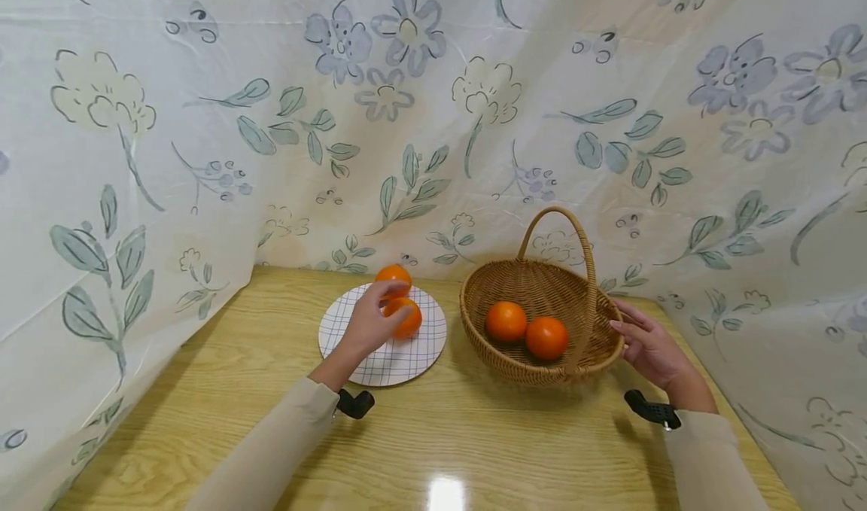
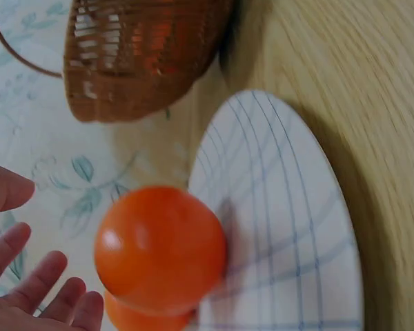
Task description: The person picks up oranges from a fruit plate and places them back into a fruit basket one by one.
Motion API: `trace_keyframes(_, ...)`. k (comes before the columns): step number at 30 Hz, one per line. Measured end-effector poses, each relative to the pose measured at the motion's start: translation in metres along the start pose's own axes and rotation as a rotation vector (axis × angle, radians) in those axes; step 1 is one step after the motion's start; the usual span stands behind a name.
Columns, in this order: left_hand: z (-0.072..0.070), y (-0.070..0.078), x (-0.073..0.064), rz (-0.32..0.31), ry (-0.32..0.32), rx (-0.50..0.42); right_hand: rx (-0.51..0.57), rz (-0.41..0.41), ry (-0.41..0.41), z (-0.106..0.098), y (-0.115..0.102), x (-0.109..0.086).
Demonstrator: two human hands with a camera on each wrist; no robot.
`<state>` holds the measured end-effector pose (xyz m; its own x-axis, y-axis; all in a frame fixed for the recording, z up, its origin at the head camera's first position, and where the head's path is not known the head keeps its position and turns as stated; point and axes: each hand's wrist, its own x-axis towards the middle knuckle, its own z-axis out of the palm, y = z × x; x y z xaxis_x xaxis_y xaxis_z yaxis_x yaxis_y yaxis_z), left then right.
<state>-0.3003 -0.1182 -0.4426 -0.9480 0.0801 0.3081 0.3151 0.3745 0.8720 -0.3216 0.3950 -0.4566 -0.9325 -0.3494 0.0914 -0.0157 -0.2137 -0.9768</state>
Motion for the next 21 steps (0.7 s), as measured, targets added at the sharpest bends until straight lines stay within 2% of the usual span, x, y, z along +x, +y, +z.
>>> trace_keyframes(5,-0.007,-0.009,-0.004,-0.07,-0.004,0.073,-0.002,0.009,0.011,0.005,-0.001,-0.006)
trace_keyframes(10,-0.012,-0.017,-0.005,-0.108,-0.047,0.124,0.013,0.007,0.009,0.009,-0.002,-0.011)
trace_keyframes(15,-0.013,-0.025,-0.004,-0.16,-0.097,0.12,0.025,0.004,0.016,0.012,-0.002,-0.016)
trace_keyframes(21,-0.014,-0.029,-0.006,-0.21,-0.137,0.06,0.021,-0.001,0.024,0.017,-0.001,-0.022)
